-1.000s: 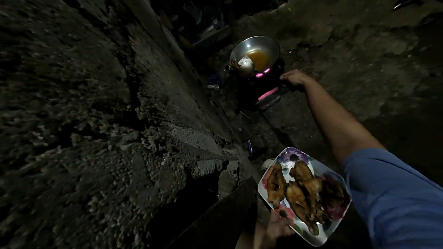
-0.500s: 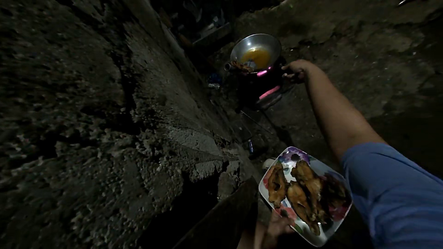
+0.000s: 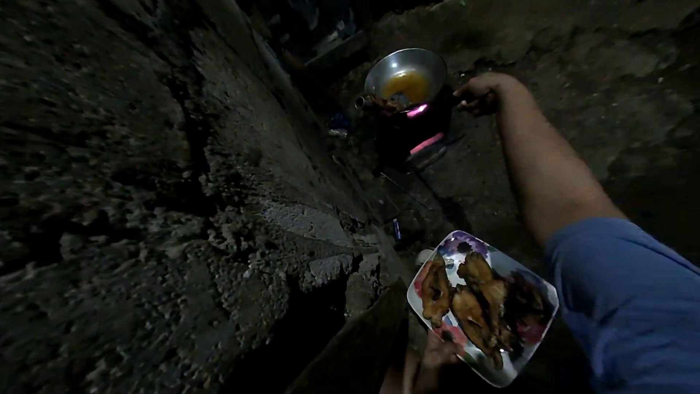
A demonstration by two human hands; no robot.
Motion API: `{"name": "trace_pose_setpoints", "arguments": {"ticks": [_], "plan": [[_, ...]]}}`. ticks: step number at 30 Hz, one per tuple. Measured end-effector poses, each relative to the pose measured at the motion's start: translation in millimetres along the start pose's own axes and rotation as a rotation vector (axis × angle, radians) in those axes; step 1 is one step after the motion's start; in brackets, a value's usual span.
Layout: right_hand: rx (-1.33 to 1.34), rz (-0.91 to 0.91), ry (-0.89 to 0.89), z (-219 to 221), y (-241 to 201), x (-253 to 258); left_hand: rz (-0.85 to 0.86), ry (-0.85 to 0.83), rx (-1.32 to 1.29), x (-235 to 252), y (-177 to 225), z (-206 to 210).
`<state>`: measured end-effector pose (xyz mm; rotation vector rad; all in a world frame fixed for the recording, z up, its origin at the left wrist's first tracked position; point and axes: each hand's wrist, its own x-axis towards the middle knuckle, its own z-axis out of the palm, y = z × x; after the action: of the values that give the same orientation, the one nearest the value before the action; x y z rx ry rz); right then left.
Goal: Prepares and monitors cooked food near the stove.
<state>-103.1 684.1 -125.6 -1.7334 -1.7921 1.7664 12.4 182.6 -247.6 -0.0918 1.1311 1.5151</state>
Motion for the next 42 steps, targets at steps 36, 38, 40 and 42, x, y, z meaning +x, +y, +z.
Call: {"name": "trace_pose_setpoints", "arguments": {"ticks": [36,38,40,42], "plan": [[-0.335,-0.331,-0.003,4.8,65.5,3.2,-0.06,0.013,-0.076,4.0,4.1,13.5],[-0.286,-0.302,-0.039,7.7,60.1,-0.4,-0.066,0.023,-0.08,4.4,3.2,15.8],[-0.247,-0.301,-0.044,13.8,58.0,6.1,-0.076,0.033,-0.066,3.1,4.3,18.9],[-0.251,-0.316,-0.022,21.4,59.4,13.8,-0.106,0.06,-0.031,0.7,6.2,20.4]]}}
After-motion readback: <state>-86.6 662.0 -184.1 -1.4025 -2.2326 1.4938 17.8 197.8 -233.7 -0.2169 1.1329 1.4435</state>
